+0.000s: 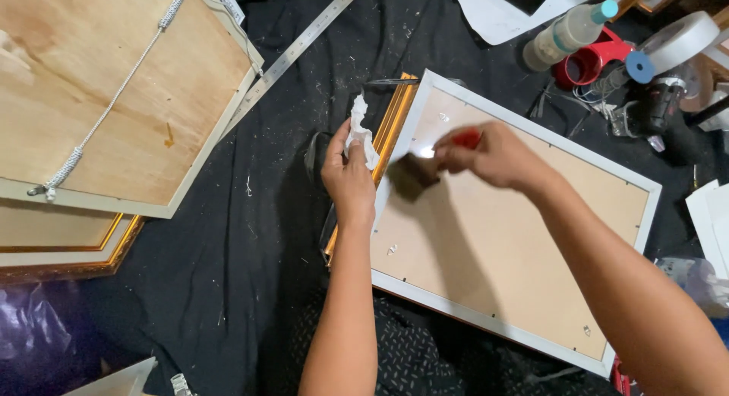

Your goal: The person cleans a gold-framed picture with a tulip print using a brush and a white cloth. They wipe the front glass and frame, then flip the frame to clean the back board and edges.

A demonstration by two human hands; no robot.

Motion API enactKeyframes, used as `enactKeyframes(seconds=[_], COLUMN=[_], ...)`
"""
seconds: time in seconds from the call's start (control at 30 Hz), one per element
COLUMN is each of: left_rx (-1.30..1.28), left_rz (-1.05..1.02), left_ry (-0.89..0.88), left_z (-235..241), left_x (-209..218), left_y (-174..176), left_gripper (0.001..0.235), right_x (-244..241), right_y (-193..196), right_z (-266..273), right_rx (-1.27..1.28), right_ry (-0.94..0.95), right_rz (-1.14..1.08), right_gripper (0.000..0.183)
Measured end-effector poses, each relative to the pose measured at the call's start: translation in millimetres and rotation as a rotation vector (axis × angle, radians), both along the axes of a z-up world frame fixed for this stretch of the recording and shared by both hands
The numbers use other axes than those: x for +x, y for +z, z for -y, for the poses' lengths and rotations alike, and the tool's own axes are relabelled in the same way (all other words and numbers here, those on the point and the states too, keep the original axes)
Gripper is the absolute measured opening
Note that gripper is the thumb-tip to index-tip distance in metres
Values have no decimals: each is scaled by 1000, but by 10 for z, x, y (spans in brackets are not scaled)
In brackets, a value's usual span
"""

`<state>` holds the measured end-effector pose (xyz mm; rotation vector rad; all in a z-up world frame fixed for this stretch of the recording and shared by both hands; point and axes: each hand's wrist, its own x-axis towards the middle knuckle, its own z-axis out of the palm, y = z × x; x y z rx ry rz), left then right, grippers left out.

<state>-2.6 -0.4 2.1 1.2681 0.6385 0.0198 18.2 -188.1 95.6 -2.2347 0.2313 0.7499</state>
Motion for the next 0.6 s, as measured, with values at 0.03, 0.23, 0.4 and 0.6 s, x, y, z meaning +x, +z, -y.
enactKeyframes(seconds=[0.03,0.23,0.4,0.6], left_rx=[2,62,244,-120], left_rz=[3,-16,171,149], left_ry=[5,-10,-144,-198], left_z=[-19,-10,105,76], left_x=[13,84,79,-26], left_y=[12,-175,-425,-2], left_gripper=[35,32,34,36], right_x=[188,986,203,-1928], right_y=[-2,-323,7,370], right_z=[50,406,572,930], right_rx=[2,78,181,-249], right_ry=[5,-250,-195,-650], right_rz=[3,424,853,425], right_gripper=[23,13,20,25])
